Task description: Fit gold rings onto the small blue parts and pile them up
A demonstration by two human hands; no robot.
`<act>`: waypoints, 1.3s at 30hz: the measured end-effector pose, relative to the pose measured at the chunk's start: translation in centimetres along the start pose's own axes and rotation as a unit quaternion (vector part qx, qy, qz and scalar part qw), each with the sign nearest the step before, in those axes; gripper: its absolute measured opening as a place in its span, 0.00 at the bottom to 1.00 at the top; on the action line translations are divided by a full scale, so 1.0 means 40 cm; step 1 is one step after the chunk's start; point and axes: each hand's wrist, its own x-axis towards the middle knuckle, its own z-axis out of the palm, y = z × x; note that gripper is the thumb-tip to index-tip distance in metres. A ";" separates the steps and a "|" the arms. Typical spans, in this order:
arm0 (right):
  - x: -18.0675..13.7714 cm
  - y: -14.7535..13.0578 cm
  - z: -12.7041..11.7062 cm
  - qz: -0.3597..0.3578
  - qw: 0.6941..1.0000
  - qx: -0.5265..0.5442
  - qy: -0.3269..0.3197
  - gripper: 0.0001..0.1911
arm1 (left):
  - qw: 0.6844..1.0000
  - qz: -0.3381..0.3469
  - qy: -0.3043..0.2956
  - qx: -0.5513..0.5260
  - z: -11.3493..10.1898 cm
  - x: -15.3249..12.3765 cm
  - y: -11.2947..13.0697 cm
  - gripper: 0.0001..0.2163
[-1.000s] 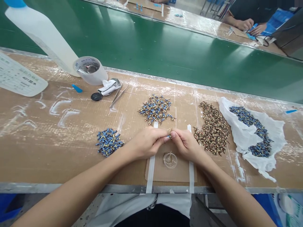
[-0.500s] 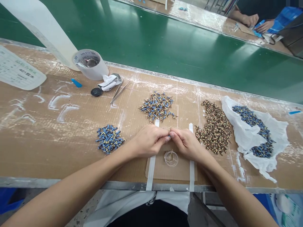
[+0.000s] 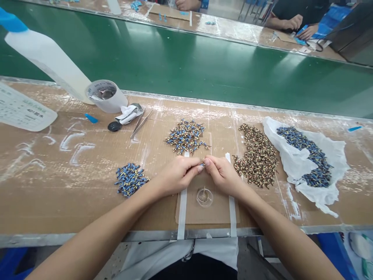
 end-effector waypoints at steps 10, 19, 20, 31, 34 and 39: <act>-0.003 -0.007 0.001 -0.001 0.999 -0.018 0.030 0.21 | 0.999 -0.017 -0.032 -0.035 -0.018 -0.003 0.004 0.15; -0.006 -0.007 -0.006 0.006 0.999 0.045 0.010 0.24 | 0.996 -0.026 -0.037 -0.075 -0.027 -0.007 0.001 0.16; -0.005 -0.009 -0.006 0.002 0.999 0.042 0.007 0.24 | 0.995 -0.026 -0.039 -0.083 -0.028 -0.008 0.001 0.15; 0.000 -0.016 -0.006 -0.015 0.998 -0.008 -0.054 0.21 | 0.996 -0.022 -0.023 -0.081 -0.016 -0.004 0.006 0.13; -0.001 -0.014 -0.003 -0.026 0.998 -0.008 -0.055 0.20 | 0.997 -0.013 -0.016 -0.072 -0.012 -0.004 0.008 0.13; -0.003 -0.015 0.006 -0.027 0.998 -0.028 -0.059 0.19 | 0.999 0.002 -0.009 -0.037 -0.011 -0.006 0.009 0.12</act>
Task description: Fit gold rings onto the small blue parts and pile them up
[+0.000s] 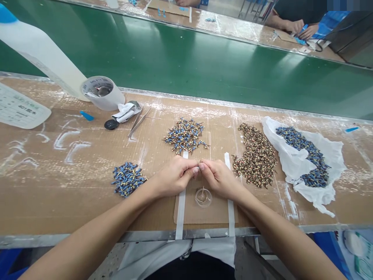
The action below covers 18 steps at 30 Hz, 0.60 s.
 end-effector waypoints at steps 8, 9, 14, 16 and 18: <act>0.001 -0.002 -0.007 0.014 0.999 0.046 0.009 0.21 | 1.000 -0.016 0.001 -0.027 0.007 0.000 -0.002 0.13; 0.001 0.000 -0.008 0.019 0.998 0.065 0.012 0.22 | 0.999 -0.019 -0.002 -0.039 0.005 0.002 -0.001 0.13; 0.002 0.011 -0.006 0.047 0.990 0.122 0.054 0.25 | 0.995 -0.053 -0.030 -0.075 -0.017 0.008 0.004 0.14; 0.004 0.011 -0.007 0.052 0.987 0.137 0.062 0.25 | 0.995 -0.074 -0.025 -0.070 -0.029 0.007 0.004 0.15; 0.005 0.009 -0.009 0.059 0.986 0.143 0.068 0.24 | 0.994 -0.102 0.008 -0.042 -0.042 0.004 -0.001 0.16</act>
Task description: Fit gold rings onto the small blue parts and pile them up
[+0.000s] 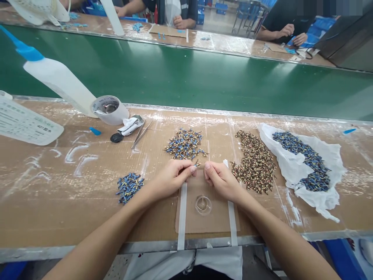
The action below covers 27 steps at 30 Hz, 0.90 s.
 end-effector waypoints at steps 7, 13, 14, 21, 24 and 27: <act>-0.002 -0.014 -0.001 -0.009 0.999 -0.032 -0.022 0.23 | 0.981 -0.041 0.187 0.039 -0.055 0.007 -0.025 0.10; -0.013 -0.006 -0.004 0.006 0.999 -0.031 -0.037 0.23 | 0.968 -0.109 0.186 0.128 -0.173 -0.072 -0.028 0.11; -0.014 -0.004 -0.004 0.013 0.999 -0.034 -0.037 0.23 | 0.961 -0.140 0.170 0.165 -0.197 -0.096 -0.030 0.10; -0.019 0.002 -0.007 0.029 0.995 -0.059 -0.072 0.22 | 0.936 -0.279 0.034 0.211 -0.275 -0.217 -0.033 0.06; -0.019 -0.001 -0.007 0.034 0.994 -0.065 -0.076 0.22 | 0.949 -0.243 0.020 0.199 -0.264 -0.217 -0.028 0.04; -0.019 -0.001 -0.007 0.042 0.995 -0.064 -0.072 0.22 | 0.943 -0.254 0.013 0.214 -0.247 -0.205 -0.030 0.06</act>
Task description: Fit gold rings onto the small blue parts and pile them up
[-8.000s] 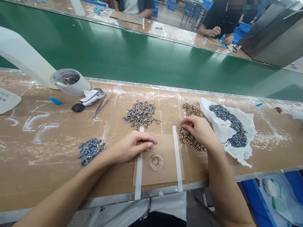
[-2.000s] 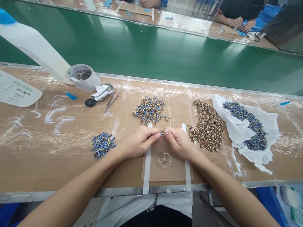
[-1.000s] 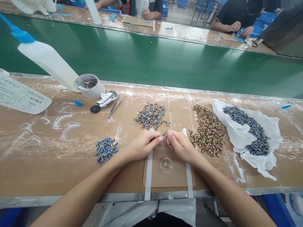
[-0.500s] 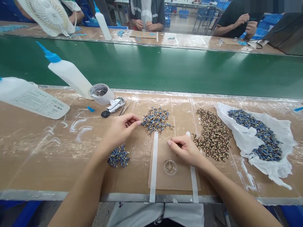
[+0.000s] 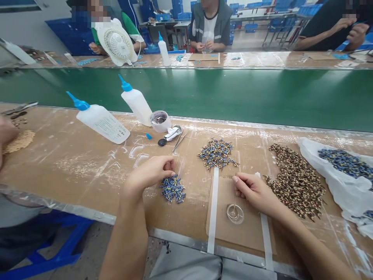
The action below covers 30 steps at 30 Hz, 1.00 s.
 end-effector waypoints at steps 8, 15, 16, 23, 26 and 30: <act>-0.002 -0.003 -0.002 -0.001 1.000 -0.001 -0.006 0.22 | 0.998 -0.047 -0.018 0.047 0.029 0.026 -0.003 0.09; -0.001 0.000 -0.003 0.002 0.999 0.031 -0.012 0.22 | 0.998 0.015 -0.043 -0.033 0.011 0.008 0.013 0.08; 0.000 0.001 -0.003 0.001 0.999 0.036 -0.012 0.21 | 0.998 0.030 -0.033 -0.041 0.006 0.002 0.014 0.08; -0.008 -0.008 -0.019 0.008 0.995 0.092 -0.036 0.20 | 0.962 0.122 -0.050 -0.239 0.021 0.011 0.079 0.06; -0.019 -0.023 -0.043 -0.007 0.989 0.115 -0.095 0.16 | 0.919 0.166 -0.101 -0.343 0.065 0.038 0.134 0.06; -0.028 -0.038 -0.064 -0.016 0.981 0.099 -0.166 0.12 | 0.892 0.177 -0.117 -0.399 0.124 0.074 0.178 0.07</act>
